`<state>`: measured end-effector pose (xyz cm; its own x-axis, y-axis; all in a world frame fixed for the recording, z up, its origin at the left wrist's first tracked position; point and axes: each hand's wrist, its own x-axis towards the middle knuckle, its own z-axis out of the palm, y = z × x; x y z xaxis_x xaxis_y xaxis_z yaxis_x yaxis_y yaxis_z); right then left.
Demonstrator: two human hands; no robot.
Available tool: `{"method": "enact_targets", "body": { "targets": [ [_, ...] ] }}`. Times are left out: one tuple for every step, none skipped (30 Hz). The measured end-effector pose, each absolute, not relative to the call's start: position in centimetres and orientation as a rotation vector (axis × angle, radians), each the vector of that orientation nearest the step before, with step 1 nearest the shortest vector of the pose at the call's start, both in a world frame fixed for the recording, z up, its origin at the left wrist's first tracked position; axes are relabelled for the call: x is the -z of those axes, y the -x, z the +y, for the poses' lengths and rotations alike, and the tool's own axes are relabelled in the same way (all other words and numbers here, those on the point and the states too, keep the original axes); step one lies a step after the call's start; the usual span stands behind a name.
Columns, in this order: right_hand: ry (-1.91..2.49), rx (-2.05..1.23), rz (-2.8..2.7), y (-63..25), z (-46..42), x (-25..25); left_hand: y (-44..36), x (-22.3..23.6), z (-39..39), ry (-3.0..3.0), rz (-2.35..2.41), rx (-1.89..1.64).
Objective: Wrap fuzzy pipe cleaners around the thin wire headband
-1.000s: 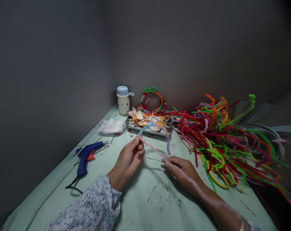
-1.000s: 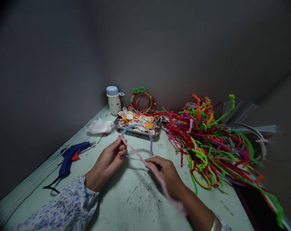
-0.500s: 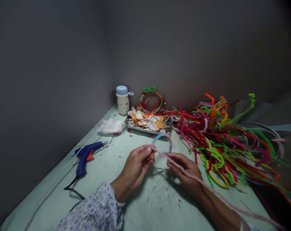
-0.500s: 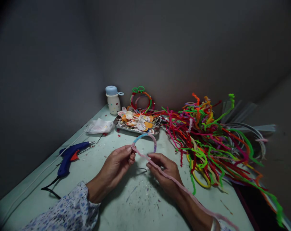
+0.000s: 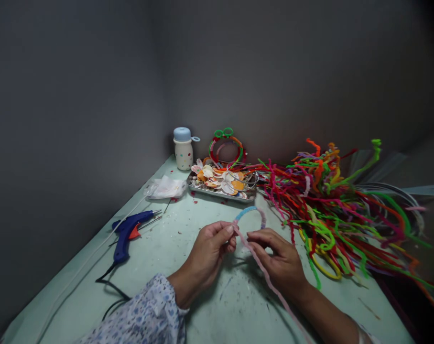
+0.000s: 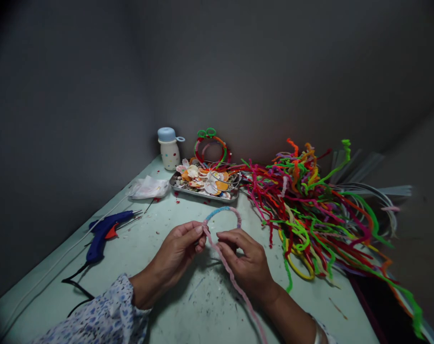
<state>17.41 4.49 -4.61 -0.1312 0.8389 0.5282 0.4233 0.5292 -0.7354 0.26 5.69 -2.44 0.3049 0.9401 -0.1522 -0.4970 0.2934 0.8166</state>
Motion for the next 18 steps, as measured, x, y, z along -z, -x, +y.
{"method": "enact_targets", "body": {
  "targets": [
    [1.052,-0.484,-1.743,-17.4,4.5,4.4,-0.3,2.4,5.7,-0.744,0.712,-1.072],
    [1.053,-0.454,-1.729,-17.3,4.5,4.3,-0.3,2.4,5.6,-0.747,0.7,-1.066],
    [1.062,-0.418,-1.708,-17.4,4.5,4.2,-0.4,2.4,5.6,-0.751,0.689,-1.058],
    [1.077,-0.373,-1.682,-17.4,4.5,4.1,-0.4,2.3,5.6,-0.756,0.682,-1.053],
    [1.094,-0.322,-1.651,-17.6,4.5,3.9,-0.5,2.3,5.5,-0.763,0.68,-1.049],
    [1.112,-0.269,-1.623,-17.8,4.6,3.8,-0.5,2.2,5.5,-0.77,0.684,-1.045],
    [1.127,-0.213,-1.599,-18.0,4.7,3.5,-0.6,2.1,5.5,-0.776,0.692,-1.039],
    [1.141,-0.165,-1.581,-18.3,4.8,3.2,-0.6,2.1,5.4,-0.783,0.702,-1.031],
    [1.148,-0.125,-1.588,-18.5,5.1,2.8,-0.6,2.0,5.4,-0.79,0.71,-1.024],
    [1.151,-0.097,-1.608,-18.7,5.4,2.3,-0.6,2.0,5.4,-0.796,0.716,-1.017],
    [1.152,-0.082,-1.637,-18.8,5.7,1.7,-0.6,1.9,5.4,-0.801,0.721,-1.011],
    [1.142,-0.081,-1.676,-18.9,6.1,1.1,-0.6,1.9,5.4,-0.804,0.723,-1.008],
    [1.139,-0.117,-1.728,-18.9,6.4,0.6,-0.6,1.9,5.4,-0.807,0.724,-1.007],
    [1.125,-0.149,-1.765,-18.8,6.8,0.1,-0.6,1.9,5.4,-0.808,0.724,-1.01],
    [1.103,-0.184,-1.805,-18.7,7.2,-0.3,-0.6,1.9,5.3,-0.808,0.724,-1.013],
    [1.091,-0.239,-1.844,-18.6,7.5,-0.5,-0.6,1.8,5.3,-0.809,0.723,-1.018],
    [1.08,-0.29,-1.871,-18.5,7.7,-0.6,-0.6,1.8,5.3,-0.815,0.72,-1.022],
    [1.075,-0.334,-1.89,-18.4,7.9,-0.6,-0.6,1.8,5.3,-0.825,0.717,-1.026]
  ]
}}
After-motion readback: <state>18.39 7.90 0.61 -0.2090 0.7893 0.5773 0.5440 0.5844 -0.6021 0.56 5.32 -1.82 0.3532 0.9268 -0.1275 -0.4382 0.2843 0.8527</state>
